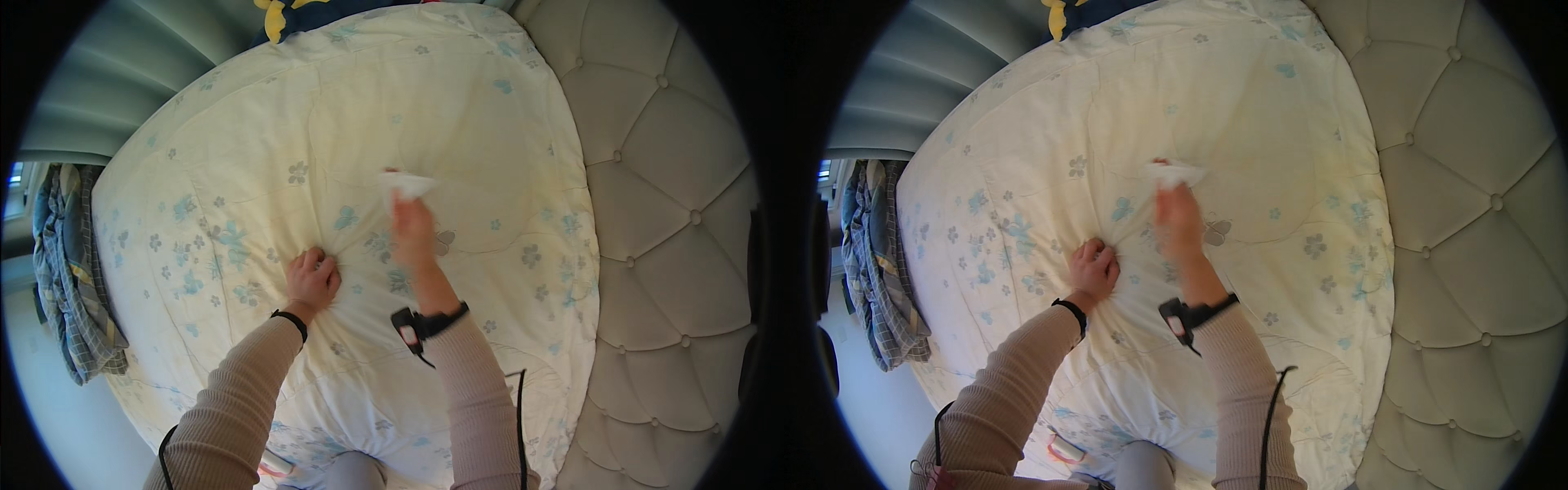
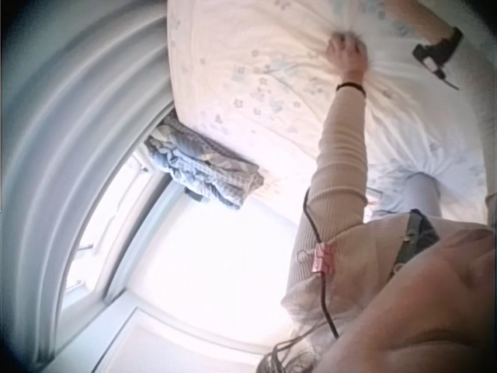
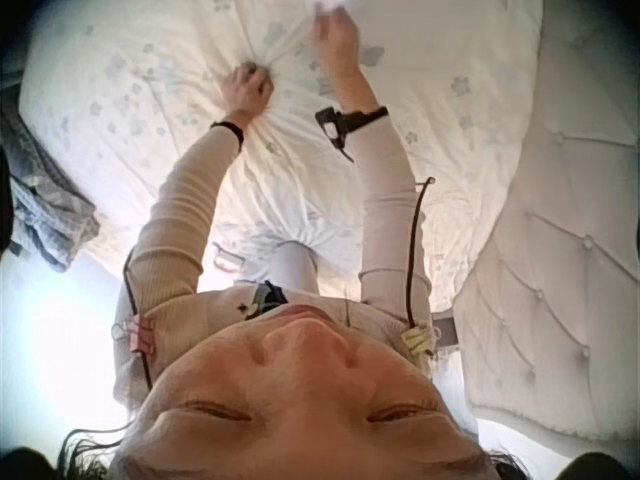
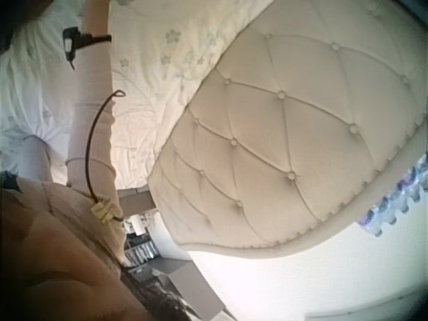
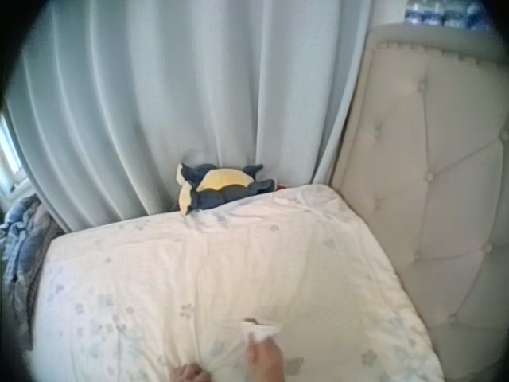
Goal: The person uses a pink lint roller to roll over a floral-patterned bedsheet, then removes the used adhesive sheet and wipes the bed with a white tissue. The person continues rolling and wiping across the bed surface.
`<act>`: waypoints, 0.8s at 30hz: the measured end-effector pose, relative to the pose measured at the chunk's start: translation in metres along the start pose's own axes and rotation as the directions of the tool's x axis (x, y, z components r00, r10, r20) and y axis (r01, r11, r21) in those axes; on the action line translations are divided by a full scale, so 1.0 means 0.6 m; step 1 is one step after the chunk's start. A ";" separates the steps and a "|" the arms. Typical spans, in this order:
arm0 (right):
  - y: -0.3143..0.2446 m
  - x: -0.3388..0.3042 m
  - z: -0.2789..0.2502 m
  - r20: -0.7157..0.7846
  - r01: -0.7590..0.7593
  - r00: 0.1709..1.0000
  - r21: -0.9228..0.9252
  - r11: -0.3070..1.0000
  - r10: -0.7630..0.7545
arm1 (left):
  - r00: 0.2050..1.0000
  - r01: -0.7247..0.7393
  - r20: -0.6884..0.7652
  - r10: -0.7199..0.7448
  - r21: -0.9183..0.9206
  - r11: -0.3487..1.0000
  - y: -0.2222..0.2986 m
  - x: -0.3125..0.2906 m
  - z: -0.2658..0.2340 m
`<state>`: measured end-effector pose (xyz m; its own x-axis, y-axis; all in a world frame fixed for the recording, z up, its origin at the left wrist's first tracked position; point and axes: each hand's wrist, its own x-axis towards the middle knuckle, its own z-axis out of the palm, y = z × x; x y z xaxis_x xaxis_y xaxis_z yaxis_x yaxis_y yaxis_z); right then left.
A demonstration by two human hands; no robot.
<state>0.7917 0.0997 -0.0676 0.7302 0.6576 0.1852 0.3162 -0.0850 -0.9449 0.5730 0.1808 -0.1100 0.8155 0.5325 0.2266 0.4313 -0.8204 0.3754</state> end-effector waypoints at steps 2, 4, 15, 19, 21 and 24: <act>0.017 0.009 0.047 0.265 0.302 0.944 -0.450 0.841 -0.197 | 1.000 0.002 0.006 -0.002 0.000 1.000 0.000 -0.001 0.000; 0.032 0.023 0.061 0.223 0.243 0.962 -0.438 0.866 -0.157 | 1.000 0.001 0.002 -0.001 -0.001 1.000 0.000 0.000 -0.001; -0.058 0.060 -0.119 -0.311 -0.006 0.886 0.733 0.681 0.343 | 1.000 -0.004 -0.020 0.004 -0.006 1.000 -0.001 -0.002 0.000; -0.027 0.036 0.018 -0.023 0.316 0.943 -0.245 0.917 -0.331 | 1.000 0.010 0.001 -0.010 0.006 1.000 -0.002 -0.002 0.005; 0.013 0.029 0.065 0.149 0.514 0.856 -0.347 0.785 -0.495 | 1.000 0.010 0.005 -0.010 0.022 1.000 -0.002 -0.002 0.006; 0.044 0.033 0.024 0.106 -0.249 0.951 -0.289 0.924 0.290 | 1.000 -0.004 -0.020 0.005 0.011 1.000 -0.002 -0.001 0.004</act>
<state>0.8057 0.1210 -0.0928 0.7219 0.6804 -0.1260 0.2856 -0.4589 -0.8413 0.5730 0.1806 -0.1129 0.8098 0.5327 0.2459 0.4319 -0.8249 0.3646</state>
